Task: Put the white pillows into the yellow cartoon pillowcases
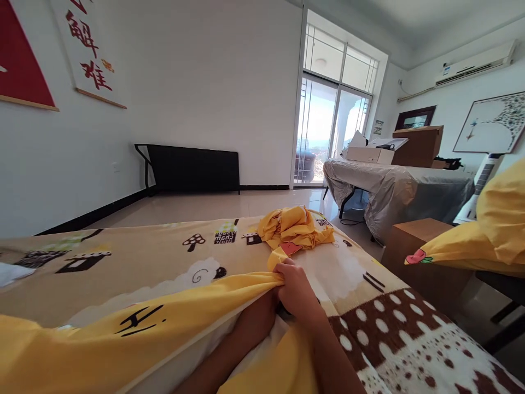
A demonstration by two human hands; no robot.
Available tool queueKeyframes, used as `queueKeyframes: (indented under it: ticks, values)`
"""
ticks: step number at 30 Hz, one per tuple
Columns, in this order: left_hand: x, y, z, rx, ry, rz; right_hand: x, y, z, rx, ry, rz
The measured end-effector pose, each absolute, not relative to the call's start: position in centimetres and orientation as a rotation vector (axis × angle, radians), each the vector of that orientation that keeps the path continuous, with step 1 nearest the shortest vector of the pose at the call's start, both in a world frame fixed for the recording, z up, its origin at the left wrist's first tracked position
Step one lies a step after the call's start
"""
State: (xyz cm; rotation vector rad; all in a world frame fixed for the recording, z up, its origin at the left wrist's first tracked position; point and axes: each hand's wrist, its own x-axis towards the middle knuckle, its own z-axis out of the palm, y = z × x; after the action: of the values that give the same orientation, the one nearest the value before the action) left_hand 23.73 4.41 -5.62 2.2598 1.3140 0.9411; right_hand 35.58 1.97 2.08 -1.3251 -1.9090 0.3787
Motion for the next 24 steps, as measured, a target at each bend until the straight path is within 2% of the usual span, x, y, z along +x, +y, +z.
queueKeyframes:
  ticks: [5, 11, 16, 24]
  values:
    - [23.7, 4.3, -5.1, 2.247, 1.347, 0.913, 36.0, 1.7, 2.7, -1.253, -1.939, 0.569]
    - [23.2, 3.6, -4.3, 2.194, 1.308, 0.937, 36.4, 2.1, 2.7, -1.289, -1.861, 0.519]
    - [23.0, 3.6, -4.7, 2.139, 1.328, 0.888, 37.0, 2.6, 2.2, -1.249, -1.851, 0.607]
    - [23.3, 2.6, -3.2, 2.234, 1.184, 0.995, 36.6, 2.8, 2.2, -1.354, -1.865, 0.376]
